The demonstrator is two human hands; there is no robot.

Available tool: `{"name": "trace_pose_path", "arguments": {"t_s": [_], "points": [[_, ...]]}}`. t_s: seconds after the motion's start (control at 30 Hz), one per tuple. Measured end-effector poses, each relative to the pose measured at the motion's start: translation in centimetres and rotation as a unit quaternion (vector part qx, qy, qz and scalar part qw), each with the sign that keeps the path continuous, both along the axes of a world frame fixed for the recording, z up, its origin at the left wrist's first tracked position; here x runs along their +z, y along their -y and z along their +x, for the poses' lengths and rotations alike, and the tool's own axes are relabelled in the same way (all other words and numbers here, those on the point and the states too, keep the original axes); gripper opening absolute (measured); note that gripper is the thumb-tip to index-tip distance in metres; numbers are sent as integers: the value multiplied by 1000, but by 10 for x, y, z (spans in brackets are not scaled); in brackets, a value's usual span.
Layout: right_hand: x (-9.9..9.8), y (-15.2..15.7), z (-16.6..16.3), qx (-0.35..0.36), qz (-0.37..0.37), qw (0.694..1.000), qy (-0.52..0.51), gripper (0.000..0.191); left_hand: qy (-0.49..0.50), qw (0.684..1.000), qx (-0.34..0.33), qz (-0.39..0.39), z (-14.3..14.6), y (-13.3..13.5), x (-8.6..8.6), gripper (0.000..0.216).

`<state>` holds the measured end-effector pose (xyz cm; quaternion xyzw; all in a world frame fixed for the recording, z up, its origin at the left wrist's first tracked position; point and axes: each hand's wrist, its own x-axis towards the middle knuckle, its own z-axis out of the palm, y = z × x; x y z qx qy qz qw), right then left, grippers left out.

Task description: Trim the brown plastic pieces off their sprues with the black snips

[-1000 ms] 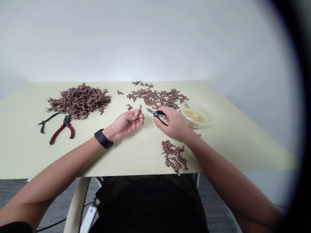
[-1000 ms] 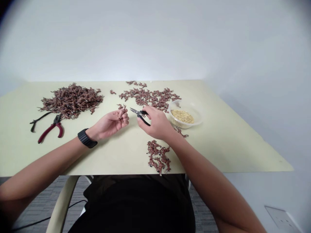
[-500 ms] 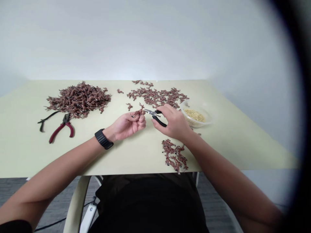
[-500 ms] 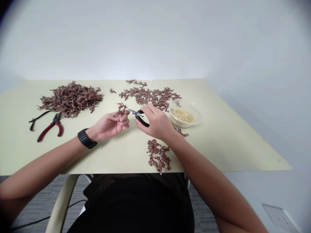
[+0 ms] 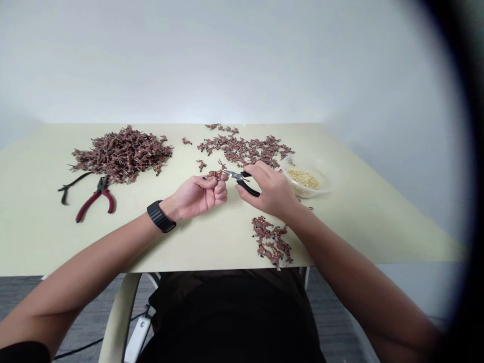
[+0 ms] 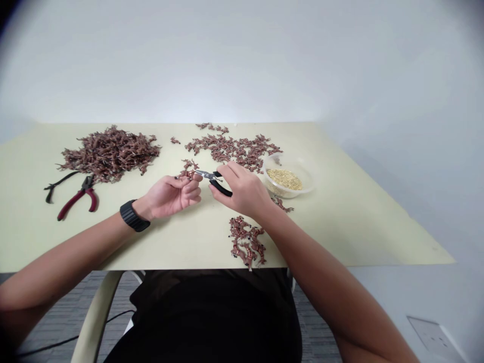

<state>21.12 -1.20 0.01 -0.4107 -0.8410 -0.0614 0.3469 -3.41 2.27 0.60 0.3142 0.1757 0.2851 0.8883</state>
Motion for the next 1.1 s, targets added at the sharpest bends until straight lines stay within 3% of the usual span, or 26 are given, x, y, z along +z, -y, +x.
{"name": "trace_pose_path", "arguments": {"t_s": [0.13, 0.4, 0.53, 0.63, 0.77, 0.9, 1.03, 1.1], "points": [[-2, -1, 3, -12, 6, 1000, 10, 26, -24, 999, 7, 21, -1, -4, 2, 9], [-1, 0, 1, -6, 7, 1000, -21, 25, -119, 967, 47, 222, -16, -18, 4, 34], [0, 2, -5, -1, -22, 998, -56, 24, -121, 962, 65, 237, -13, -15, -1, 35], [0, 4, -10, 0, -44, 996, -81, 23, -128, 950, 122, 257, -7, -11, -5, 36], [1, 6, -15, 2, -95, 989, -111, 21, -173, 896, 215, 348, 1, -3, -4, 18], [2, 10, -20, 1, -156, 976, -152, 22, -216, 837, 299, 405, 6, 5, -1, 16], [1, 14, -27, 27, -262, 938, -225, 29, -243, 775, 376, 447, 10, 9, -5, 21], [-1, 14, -30, 43, -301, 917, -258, 32, -249, 763, 394, 448, 11, 10, -6, 29]]}}
